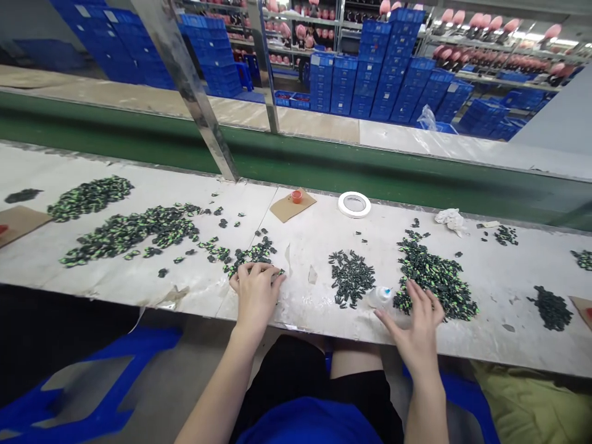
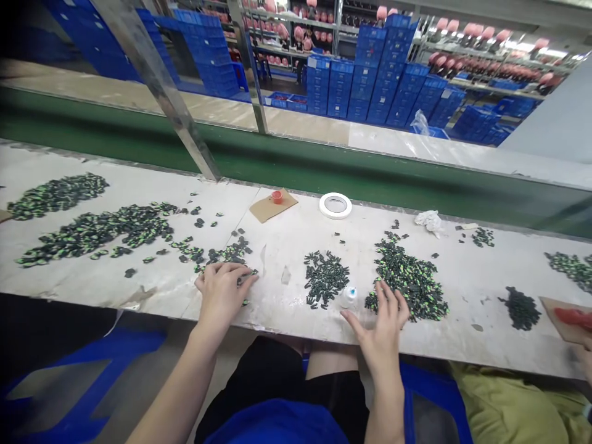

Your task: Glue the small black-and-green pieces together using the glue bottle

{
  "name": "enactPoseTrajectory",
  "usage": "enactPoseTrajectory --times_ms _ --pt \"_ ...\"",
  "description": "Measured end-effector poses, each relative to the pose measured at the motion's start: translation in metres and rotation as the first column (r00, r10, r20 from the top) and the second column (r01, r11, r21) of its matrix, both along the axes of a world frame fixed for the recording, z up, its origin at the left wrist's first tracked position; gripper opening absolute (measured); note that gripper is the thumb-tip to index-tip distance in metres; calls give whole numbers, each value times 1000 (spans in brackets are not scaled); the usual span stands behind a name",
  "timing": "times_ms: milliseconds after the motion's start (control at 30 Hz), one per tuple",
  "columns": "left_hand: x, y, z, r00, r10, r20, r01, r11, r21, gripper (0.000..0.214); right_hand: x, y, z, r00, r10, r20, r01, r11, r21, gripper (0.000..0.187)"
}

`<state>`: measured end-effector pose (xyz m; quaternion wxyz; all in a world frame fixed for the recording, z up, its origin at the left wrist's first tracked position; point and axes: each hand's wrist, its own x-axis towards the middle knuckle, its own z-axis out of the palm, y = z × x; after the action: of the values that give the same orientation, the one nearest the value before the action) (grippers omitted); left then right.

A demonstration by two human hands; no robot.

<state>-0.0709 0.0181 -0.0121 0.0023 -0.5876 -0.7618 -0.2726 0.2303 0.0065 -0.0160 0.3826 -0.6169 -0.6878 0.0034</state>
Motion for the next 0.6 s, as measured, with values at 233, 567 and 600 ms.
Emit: enactPoseTrajectory --times_ms 233,567,600 --pt "12 2 -8 991 -136 12 135 988 80 15 -25 8 -18 999 50 8 -51 999 21 32" --pt "52 -19 -28 877 -432 210 402 900 171 10 -41 -15 -7 816 52 -576 -222 948 -228 30" --pt "52 -20 -30 864 -444 239 410 894 181 9 -43 -17 -6 793 48 -608 -212 956 -201 29"
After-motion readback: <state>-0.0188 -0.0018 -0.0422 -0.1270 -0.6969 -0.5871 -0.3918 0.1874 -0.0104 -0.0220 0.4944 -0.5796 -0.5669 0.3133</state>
